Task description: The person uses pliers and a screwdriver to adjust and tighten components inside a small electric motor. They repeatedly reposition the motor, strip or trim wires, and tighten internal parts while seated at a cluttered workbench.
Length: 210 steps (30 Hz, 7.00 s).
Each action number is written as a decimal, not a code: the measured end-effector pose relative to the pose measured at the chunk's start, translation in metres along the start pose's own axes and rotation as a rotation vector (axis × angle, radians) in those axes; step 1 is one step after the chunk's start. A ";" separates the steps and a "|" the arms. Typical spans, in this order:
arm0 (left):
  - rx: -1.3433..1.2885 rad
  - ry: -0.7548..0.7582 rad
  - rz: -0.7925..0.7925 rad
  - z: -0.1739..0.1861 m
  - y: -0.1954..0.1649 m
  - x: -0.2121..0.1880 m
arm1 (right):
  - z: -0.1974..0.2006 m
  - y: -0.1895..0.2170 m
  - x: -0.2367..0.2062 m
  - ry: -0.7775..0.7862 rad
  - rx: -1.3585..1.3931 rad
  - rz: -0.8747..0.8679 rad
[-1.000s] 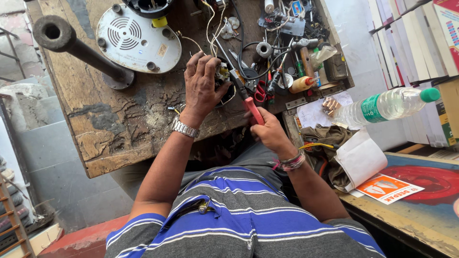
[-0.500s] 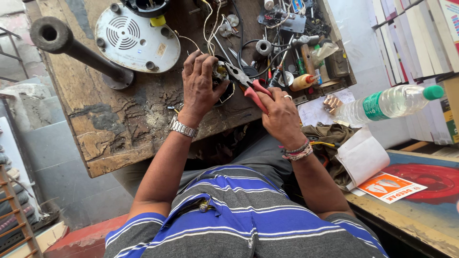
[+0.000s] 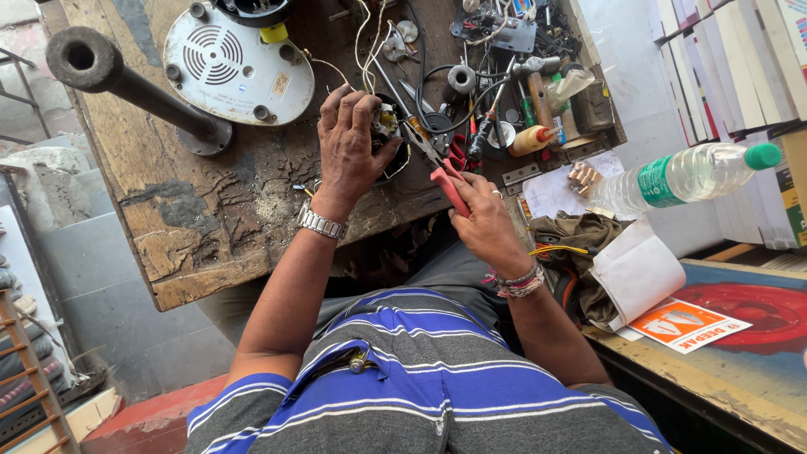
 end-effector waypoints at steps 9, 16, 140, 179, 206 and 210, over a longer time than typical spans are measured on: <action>0.011 -0.005 -0.010 0.001 -0.002 0.001 | 0.016 0.011 0.008 -0.114 -0.322 0.065; 0.005 -0.003 -0.001 0.001 -0.001 0.000 | 0.018 0.009 0.016 -0.119 -0.414 0.108; -0.024 0.020 -0.027 0.004 0.002 0.001 | -0.027 0.021 0.093 -0.281 0.272 0.089; -0.033 0.020 -0.047 0.006 0.000 0.002 | -0.072 -0.029 0.126 0.077 1.125 -0.109; -0.026 0.037 -0.022 0.004 0.005 0.001 | -0.057 -0.012 0.129 -0.232 0.535 0.401; -0.030 0.042 -0.030 0.004 0.006 0.002 | -0.053 -0.009 0.130 -0.261 0.492 0.428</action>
Point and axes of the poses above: each hand's wrist, its own x-axis towards the middle knuckle, its own z-axis out of the back of the hand, y = z × x, the point moved 7 cm from there along x, towards the middle knuckle, and after that the axes turned 11 degrees about -x, right-handed, at the moved point
